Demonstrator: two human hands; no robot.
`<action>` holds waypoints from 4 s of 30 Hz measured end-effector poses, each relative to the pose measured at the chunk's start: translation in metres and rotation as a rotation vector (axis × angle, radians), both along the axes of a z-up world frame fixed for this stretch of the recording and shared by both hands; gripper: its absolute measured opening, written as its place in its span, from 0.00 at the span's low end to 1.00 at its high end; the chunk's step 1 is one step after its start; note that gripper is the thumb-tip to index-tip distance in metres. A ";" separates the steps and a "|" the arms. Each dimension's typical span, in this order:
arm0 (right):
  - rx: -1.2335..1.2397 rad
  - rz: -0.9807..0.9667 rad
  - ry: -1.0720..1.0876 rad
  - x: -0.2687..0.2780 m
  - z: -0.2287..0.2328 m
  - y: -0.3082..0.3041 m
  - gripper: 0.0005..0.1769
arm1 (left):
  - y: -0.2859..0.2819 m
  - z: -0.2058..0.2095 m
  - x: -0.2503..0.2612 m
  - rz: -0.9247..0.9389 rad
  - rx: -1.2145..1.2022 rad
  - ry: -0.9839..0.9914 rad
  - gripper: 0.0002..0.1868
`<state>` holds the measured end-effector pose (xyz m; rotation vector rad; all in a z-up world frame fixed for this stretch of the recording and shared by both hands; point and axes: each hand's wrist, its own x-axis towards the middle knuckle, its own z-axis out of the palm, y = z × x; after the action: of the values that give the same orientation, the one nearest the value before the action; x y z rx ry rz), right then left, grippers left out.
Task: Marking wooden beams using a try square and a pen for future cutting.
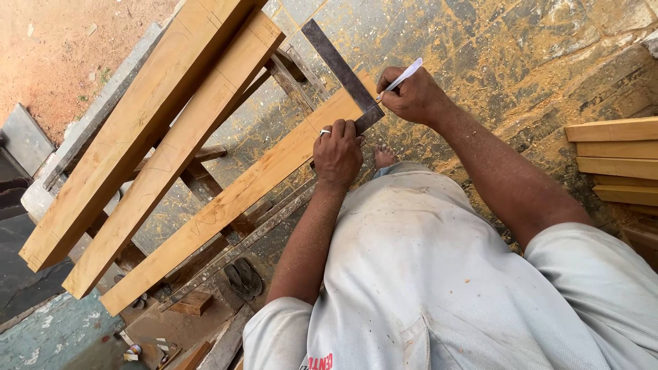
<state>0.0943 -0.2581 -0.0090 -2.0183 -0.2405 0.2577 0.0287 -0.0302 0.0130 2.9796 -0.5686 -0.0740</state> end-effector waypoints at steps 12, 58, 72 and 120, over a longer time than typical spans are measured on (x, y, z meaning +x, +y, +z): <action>-0.086 0.046 -0.054 0.001 0.001 0.002 0.03 | -0.002 0.001 0.002 -0.011 0.045 -0.007 0.24; -0.036 -0.033 0.075 0.030 -0.012 0.017 0.26 | 0.108 0.040 -0.068 0.379 -0.238 -0.097 0.24; -0.199 -0.043 0.120 0.013 0.001 0.009 0.27 | 0.103 0.026 -0.053 0.221 -0.193 -0.069 0.24; -0.091 0.242 -0.140 -0.016 0.053 0.059 0.09 | 0.097 0.033 -0.050 0.184 -0.052 -0.109 0.21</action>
<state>0.0786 -0.1990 0.0439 -2.0996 -0.5723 0.2826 -0.0217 0.0664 0.0464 2.9825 -0.2986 0.1177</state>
